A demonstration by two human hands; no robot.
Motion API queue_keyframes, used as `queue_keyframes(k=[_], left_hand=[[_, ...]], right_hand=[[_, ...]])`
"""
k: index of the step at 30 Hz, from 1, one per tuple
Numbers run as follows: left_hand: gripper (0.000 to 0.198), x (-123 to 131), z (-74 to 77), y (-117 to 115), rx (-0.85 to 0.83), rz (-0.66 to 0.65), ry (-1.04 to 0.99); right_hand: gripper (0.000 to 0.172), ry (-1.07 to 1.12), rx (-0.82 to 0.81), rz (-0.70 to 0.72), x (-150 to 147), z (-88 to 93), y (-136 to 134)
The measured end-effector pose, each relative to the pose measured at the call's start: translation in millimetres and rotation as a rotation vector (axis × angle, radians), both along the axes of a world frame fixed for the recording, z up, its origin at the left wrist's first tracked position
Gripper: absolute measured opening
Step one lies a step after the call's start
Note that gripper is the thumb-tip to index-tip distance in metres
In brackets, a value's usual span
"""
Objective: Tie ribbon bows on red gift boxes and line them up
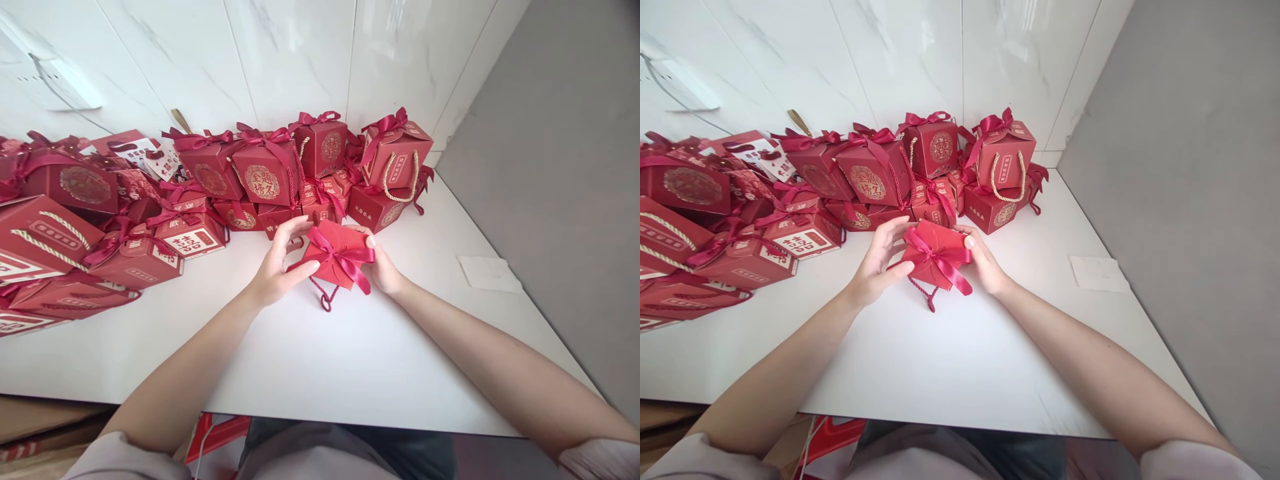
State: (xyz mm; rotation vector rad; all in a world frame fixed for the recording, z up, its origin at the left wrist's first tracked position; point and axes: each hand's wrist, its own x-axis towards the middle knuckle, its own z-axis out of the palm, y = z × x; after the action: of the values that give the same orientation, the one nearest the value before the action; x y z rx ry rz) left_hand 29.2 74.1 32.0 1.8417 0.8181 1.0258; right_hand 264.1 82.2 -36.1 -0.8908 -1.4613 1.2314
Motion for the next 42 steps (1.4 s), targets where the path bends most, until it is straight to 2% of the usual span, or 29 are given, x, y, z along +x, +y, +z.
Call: queue_keyframes(k=[3, 7, 10, 14, 19, 25, 28, 34, 39, 42], left_hand=[[0.063, -1, -5.1, 4, -0.048, 0.011, 0.010], [0.054, -5, -14.1, 12, -0.084, -0.049, 0.039], [0.053, -9, -19.6, 16, -0.115, -0.135, 0.013], [0.055, -9, -24.7, 17, -0.137, -0.256, -0.042], [0.059, -7, -29.5, 18, -0.153, -0.303, -0.023], [0.065, -7, -31.3, 17, -0.125, -0.202, -0.009], [0.071, -8, -33.4, 19, -0.052, -0.118, -0.008], [0.079, -12, -37.1, 24, 0.094, 0.000, 0.031], [0.086, -17, -35.0, 27, 0.127, 0.021, 0.016], [0.089, -19, -35.5, 29, 0.122, 0.044, -0.005]], right_hand=[[0.061, 0.070, 0.125, -0.133, 3, 2.2, -1], [0.063, 0.039, 0.265, -0.189, 5, 10.6, -7], [0.063, 0.026, 0.277, -0.191, 4, 11.9, -8], [0.062, 0.121, 0.277, -0.213, 3, 3.5, -2], [0.056, 0.166, 0.278, -0.271, 3, -4.9, 4], [0.058, 0.215, 0.227, -0.212, 1, 0.2, 1], [0.061, 0.241, 0.145, -0.126, -2, 3.8, -1], [0.069, 0.253, -0.045, -0.053, -5, 5.6, -1], [0.059, 0.307, -0.047, 0.003, -8, 6.2, -6], [0.060, 0.267, -0.044, 0.024, -7, 8.9, -9]])
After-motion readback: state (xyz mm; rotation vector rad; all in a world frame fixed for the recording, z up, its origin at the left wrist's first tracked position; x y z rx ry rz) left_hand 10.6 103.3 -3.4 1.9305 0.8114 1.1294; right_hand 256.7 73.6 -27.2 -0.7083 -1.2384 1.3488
